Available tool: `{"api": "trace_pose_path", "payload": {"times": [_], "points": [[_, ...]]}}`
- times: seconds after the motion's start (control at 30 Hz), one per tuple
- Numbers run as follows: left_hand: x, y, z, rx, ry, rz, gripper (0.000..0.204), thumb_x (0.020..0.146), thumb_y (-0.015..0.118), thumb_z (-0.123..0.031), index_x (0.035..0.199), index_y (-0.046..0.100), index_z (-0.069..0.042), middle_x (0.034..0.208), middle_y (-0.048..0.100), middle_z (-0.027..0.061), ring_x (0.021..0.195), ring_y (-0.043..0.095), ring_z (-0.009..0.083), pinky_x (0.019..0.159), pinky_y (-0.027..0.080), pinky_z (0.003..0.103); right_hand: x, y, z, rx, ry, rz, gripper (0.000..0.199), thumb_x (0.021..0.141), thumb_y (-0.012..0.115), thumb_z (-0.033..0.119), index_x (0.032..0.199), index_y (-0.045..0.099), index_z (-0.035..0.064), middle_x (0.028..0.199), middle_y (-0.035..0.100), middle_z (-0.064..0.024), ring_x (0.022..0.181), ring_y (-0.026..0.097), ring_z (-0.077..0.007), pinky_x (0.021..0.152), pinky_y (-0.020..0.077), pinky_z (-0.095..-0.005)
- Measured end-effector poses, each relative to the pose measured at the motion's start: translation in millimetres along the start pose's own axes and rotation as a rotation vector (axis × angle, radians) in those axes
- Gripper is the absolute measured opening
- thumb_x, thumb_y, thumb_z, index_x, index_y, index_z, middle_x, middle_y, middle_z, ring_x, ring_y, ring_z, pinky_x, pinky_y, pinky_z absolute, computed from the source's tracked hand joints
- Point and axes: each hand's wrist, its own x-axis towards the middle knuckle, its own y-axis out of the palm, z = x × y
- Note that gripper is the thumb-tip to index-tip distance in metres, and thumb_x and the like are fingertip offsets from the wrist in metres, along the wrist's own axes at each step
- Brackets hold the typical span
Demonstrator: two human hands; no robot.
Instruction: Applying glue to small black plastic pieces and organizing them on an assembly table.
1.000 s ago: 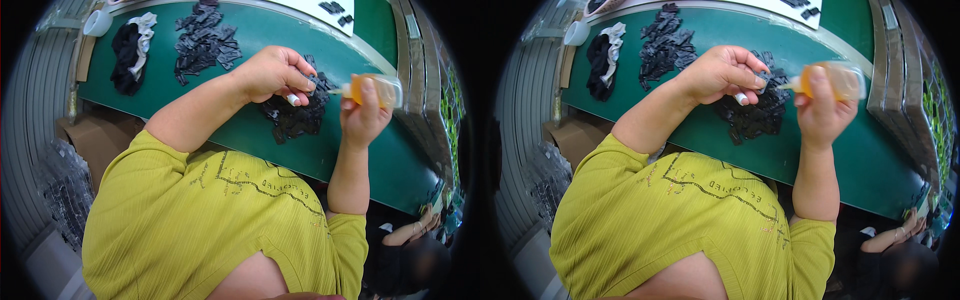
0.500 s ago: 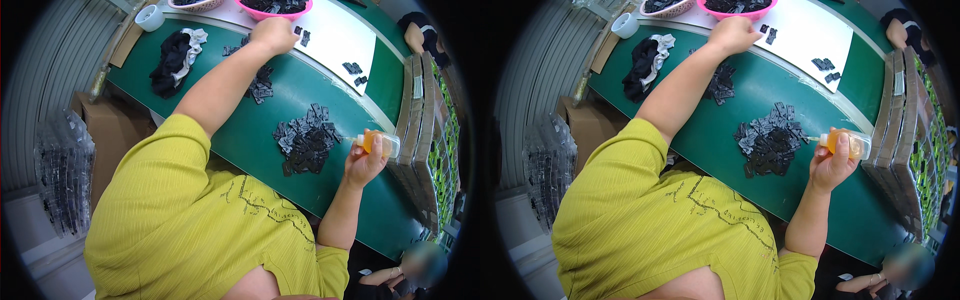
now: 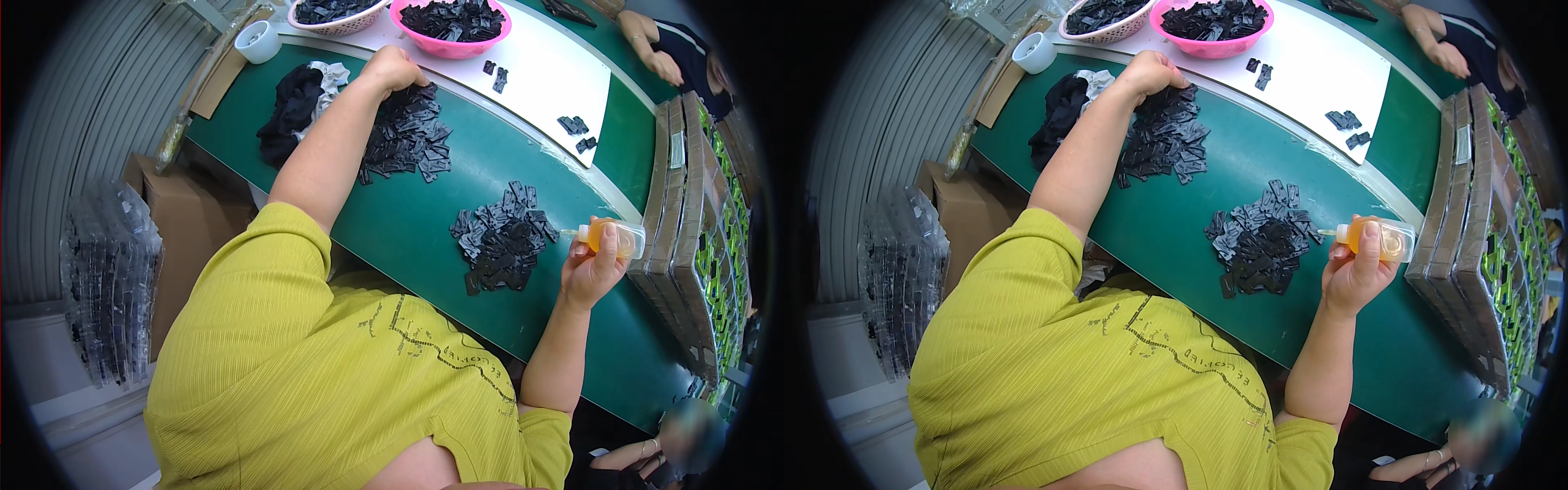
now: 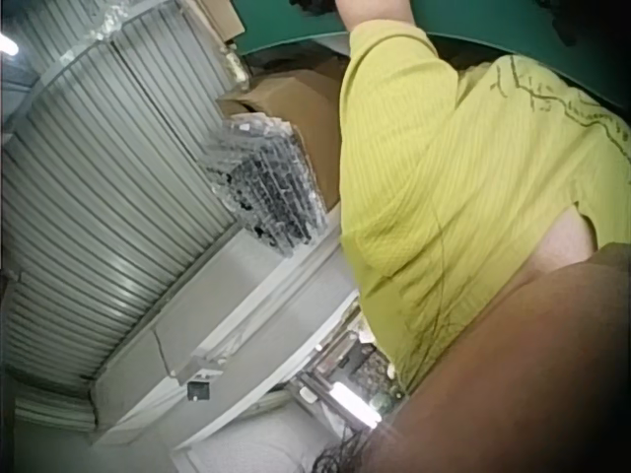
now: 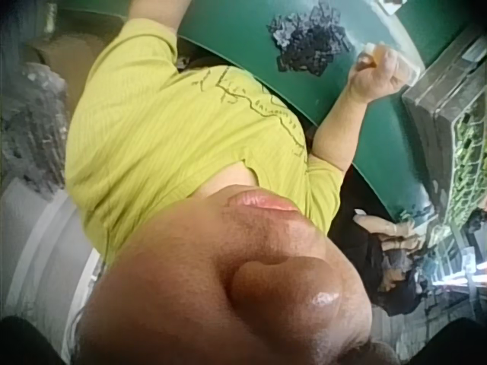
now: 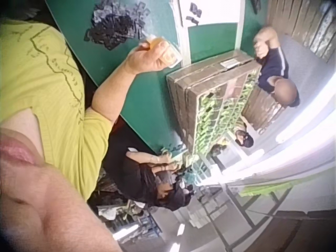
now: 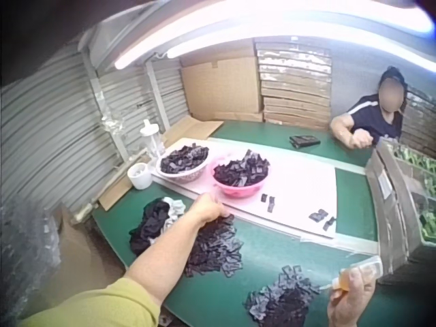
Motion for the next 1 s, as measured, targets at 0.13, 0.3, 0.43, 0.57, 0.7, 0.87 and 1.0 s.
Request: {"api": "trace_pose_path", "payload": {"times": [0.13,0.3,0.43,0.57,0.7,0.87,1.0], "points": [[-47.1,-7.9,-26.5,-0.329,0.037,0.091,0.024,0.071,0.075,-0.006,0.092,0.066,0.000,0.075,0.062,0.0053,0.058,0.051,0.0092,0.047,0.042,0.025,0.1,0.4,-0.8,0.013,0.029,-0.034,0.009,0.087,0.060,0.011,0.089,0.057,0.0031,0.078,0.061,-0.0088,0.046,0.048,-0.0081,0.040,0.0391,-0.0182],[-120.4,23.5,-59.6,-0.764,0.071,0.572,0.024,0.081,0.065,-0.001,0.104,0.060,0.004,0.081,0.062,0.0077,0.064,0.063,0.0140,0.056,0.053,0.023,-1.1,0.6,0.0,0.033,0.047,-0.017,0.010,0.088,0.060,0.011,0.090,0.056,0.0025,0.078,0.062,-0.0102,0.047,0.049,-0.0088,0.039,0.0387,-0.0193],[-152.1,65.0,-72.3,-0.845,-0.111,0.750,0.025,0.084,0.060,0.001,0.108,0.057,0.005,0.081,0.062,0.0098,0.067,0.066,0.0171,0.059,0.056,0.026,-1.4,0.0,0.8,0.051,0.058,-0.022,0.010,0.088,0.060,0.011,0.091,0.056,0.0023,0.078,0.062,-0.0103,0.048,0.049,-0.0097,0.040,0.0386,-0.0197],[-166.3,92.0,-72.3,-0.889,-0.080,0.910,0.022,0.084,0.060,-0.002,0.105,0.058,0.005,0.081,0.062,0.0094,0.068,0.066,0.0159,0.059,0.056,0.026,-1.1,0.4,0.3,0.043,0.043,-0.027,0.009,0.087,0.061,0.010,0.089,0.058,0.0020,0.077,0.062,-0.0093,0.049,0.050,-0.0100,0.041,0.0393,-0.0206],[-169.6,99.9,-65.8,-0.756,-0.137,0.813,0.013,0.081,0.065,-0.003,0.092,0.060,0.003,0.075,0.062,0.0072,0.061,0.062,0.0128,0.052,0.052,0.023,-3.2,2.1,-1.8,-0.048,-0.018,0.066,0.014,0.088,0.061,0.013,0.095,0.058,0.0019,0.084,0.064,-0.0131,0.051,0.050,-0.0103,0.044,0.0410,-0.0210],[-167.1,99.5,-59.5,-0.760,-0.076,0.828,0.013,0.075,0.069,-0.001,0.081,0.057,-0.002,0.070,0.061,0.0061,0.055,0.058,0.0099,0.044,0.044,0.021,-7.7,4.1,-7.0,-0.095,-0.072,0.071,0.009,0.086,0.064,0.006,0.091,0.060,-0.0003,0.077,0.062,-0.0093,0.051,0.054,-0.0094,0.043,0.0433,-0.0202],[-170.8,100.6,-60.3,-0.785,-0.131,0.868,0.019,0.079,0.064,0.000,0.098,0.062,0.004,0.076,0.062,0.0071,0.058,0.061,0.0113,0.049,0.050,0.023,-6.5,4.8,-9.0,-0.115,-0.125,0.105,0.009,0.085,0.065,0.006,0.089,0.061,-0.0005,0.078,0.063,-0.0094,0.052,0.054,-0.0088,0.043,0.0437,-0.0195]]}}
